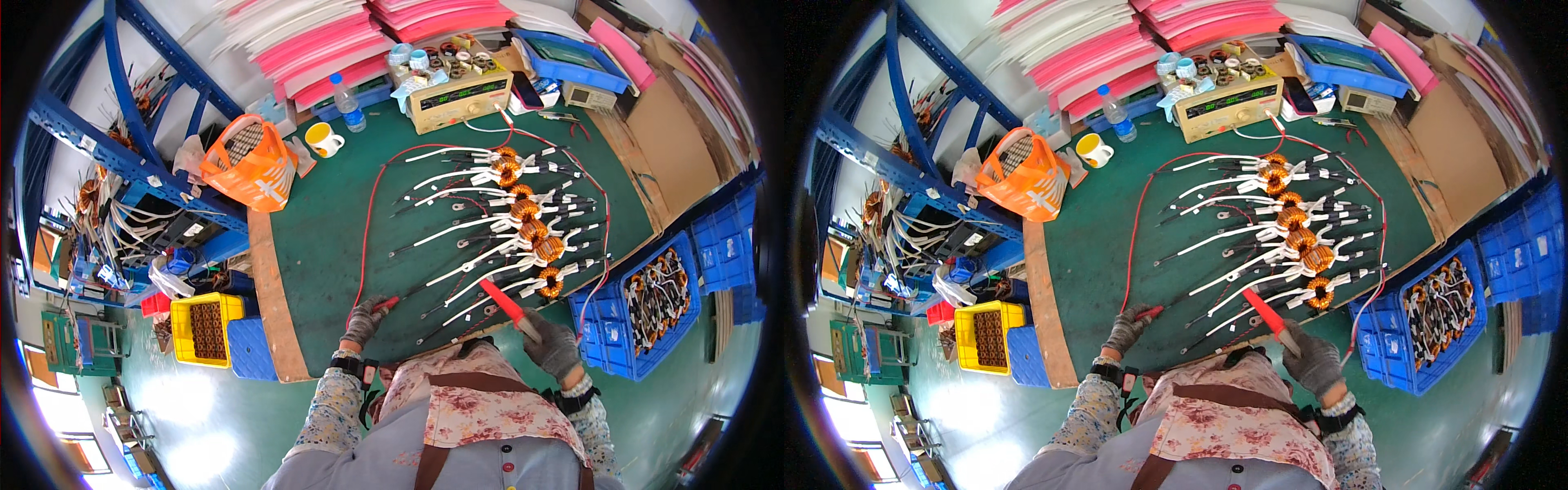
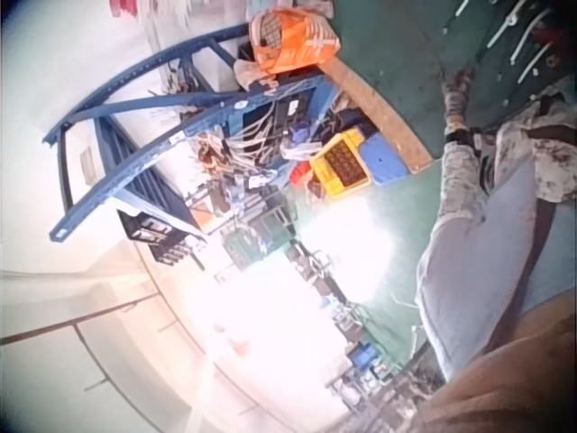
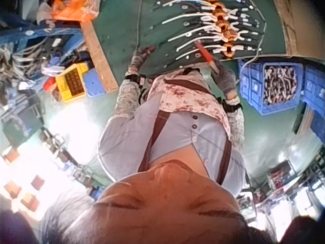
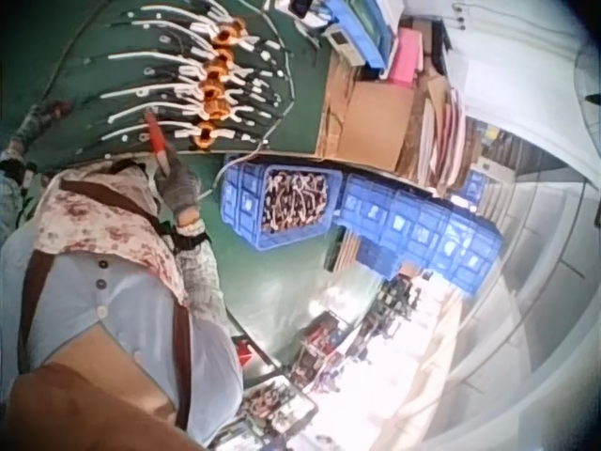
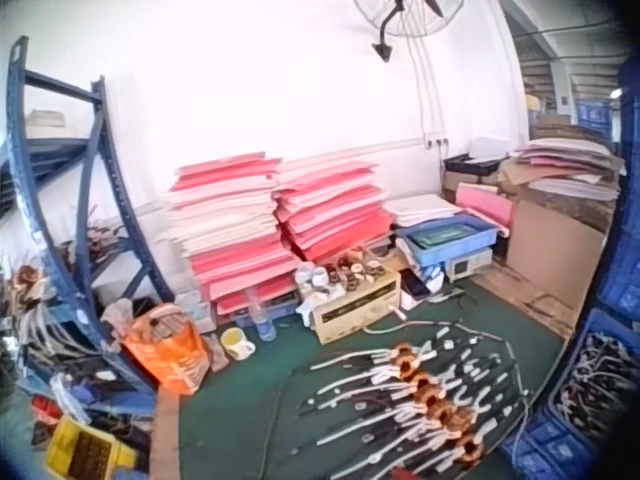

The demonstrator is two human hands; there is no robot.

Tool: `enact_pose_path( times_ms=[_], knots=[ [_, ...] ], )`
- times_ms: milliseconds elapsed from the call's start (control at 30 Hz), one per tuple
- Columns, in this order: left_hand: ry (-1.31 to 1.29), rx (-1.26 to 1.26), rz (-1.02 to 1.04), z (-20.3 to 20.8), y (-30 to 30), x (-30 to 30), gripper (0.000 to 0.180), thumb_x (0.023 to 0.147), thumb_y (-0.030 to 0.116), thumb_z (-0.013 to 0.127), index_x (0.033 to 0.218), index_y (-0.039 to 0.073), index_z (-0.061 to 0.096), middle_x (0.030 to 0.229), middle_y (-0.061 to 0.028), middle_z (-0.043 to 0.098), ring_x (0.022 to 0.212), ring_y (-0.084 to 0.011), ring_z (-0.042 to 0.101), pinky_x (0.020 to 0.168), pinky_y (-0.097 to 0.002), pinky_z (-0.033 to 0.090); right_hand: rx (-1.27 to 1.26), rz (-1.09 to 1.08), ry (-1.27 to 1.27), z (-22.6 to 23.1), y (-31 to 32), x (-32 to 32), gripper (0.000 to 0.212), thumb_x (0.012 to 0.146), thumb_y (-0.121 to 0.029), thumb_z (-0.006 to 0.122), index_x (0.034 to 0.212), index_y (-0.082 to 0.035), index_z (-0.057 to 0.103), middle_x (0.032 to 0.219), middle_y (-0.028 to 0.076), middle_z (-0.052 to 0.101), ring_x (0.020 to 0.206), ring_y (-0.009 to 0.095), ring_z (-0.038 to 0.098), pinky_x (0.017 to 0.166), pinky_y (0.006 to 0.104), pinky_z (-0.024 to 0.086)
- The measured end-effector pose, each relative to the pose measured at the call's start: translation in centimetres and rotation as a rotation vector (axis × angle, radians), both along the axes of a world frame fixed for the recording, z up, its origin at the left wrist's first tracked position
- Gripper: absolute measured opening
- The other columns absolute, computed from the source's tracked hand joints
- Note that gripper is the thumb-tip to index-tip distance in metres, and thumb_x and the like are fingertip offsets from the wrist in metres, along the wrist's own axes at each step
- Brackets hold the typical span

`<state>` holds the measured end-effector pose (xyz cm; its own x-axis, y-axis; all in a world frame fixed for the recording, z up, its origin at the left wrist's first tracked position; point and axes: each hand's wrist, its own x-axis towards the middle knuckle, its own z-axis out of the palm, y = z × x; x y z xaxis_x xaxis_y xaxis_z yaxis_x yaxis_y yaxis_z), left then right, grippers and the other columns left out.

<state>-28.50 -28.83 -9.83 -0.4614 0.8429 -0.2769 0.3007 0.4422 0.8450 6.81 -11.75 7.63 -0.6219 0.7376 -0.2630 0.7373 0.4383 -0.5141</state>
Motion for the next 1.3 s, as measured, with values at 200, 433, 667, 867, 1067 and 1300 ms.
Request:
enact_pose_path(
  times_ms=[200, 433, 667, 867, 1067, 1300],
  knots=[
    [0.006, -0.035, -0.052, 1.2, 0.6, 0.7, 0.031, 0.079, 0.024, 0.060, 0.106, 0.009, 0.059, 0.095, -0.0154, 0.062, 0.091, -0.0285, 0.059, 0.081, -0.0349, 0.045, 0.075, 0.023, -0.095, -2.6, 0.4, -0.4, 0.052, 0.075, -0.025, 0.055, 0.125, -0.012, 0.043, 0.070, 0.019, 0.059, 0.066, 0.035, 0.059, 0.061, 0.0442, 0.046],
    [0.029, -0.066, -0.069, 1.1, 0.9, 0.4, 0.032, 0.079, 0.024, 0.060, 0.107, 0.009, 0.058, 0.097, -0.0155, 0.062, 0.092, -0.0294, 0.059, 0.081, -0.0355, 0.045, 0.029, 0.034, -0.137, -3.2, 0.8, -0.7, 0.055, 0.072, -0.021, 0.057, 0.123, -0.006, 0.045, 0.071, 0.020, 0.059, 0.065, 0.036, 0.058, 0.059, 0.0445, 0.045],
    [0.005, -0.066, -0.057, 1.7, 0.7, 0.9, 0.033, 0.078, 0.022, 0.061, 0.107, 0.009, 0.058, 0.099, -0.0157, 0.062, 0.094, -0.0301, 0.058, 0.081, -0.0355, 0.045, 0.025, 0.032, -0.142, -3.3, 0.7, -0.4, 0.054, 0.073, -0.020, 0.056, 0.123, -0.005, 0.044, 0.071, 0.021, 0.058, 0.066, 0.037, 0.058, 0.059, 0.0450, 0.045],
    [0.014, -0.096, -0.059, 1.7, 0.9, 0.9, 0.033, 0.077, 0.022, 0.061, 0.108, 0.009, 0.058, 0.100, -0.0162, 0.061, 0.097, -0.0310, 0.057, 0.083, -0.0364, 0.044, 0.041, 0.016, -0.115, -3.4, 0.6, -0.3, 0.052, 0.075, -0.021, 0.055, 0.124, -0.009, 0.043, 0.070, 0.020, 0.059, 0.066, 0.036, 0.058, 0.060, 0.0450, 0.045],
    [0.084, -0.094, -0.105, 1.2, 0.6, 0.6, 0.033, 0.078, 0.023, 0.061, 0.108, 0.010, 0.058, 0.100, -0.0164, 0.061, 0.097, -0.0319, 0.057, 0.083, -0.0371, 0.044, 0.016, 0.007, -0.136, -3.5, 0.6, -0.7, 0.052, 0.076, -0.023, 0.054, 0.126, -0.012, 0.042, 0.070, 0.019, 0.059, 0.067, 0.036, 0.058, 0.061, 0.0454, 0.045],
    [-0.012, -0.216, -0.039, 2.8, 1.2, 1.0, 0.032, 0.078, 0.023, 0.061, 0.106, 0.009, 0.059, 0.097, -0.0157, 0.062, 0.092, -0.0300, 0.059, 0.081, -0.0361, 0.045, 0.006, -0.011, -0.137, -3.6, 0.5, -0.6, 0.052, 0.077, -0.024, 0.054, 0.126, -0.014, 0.042, 0.071, 0.019, 0.059, 0.067, 0.037, 0.058, 0.062, 0.0458, 0.045]
  ],
)
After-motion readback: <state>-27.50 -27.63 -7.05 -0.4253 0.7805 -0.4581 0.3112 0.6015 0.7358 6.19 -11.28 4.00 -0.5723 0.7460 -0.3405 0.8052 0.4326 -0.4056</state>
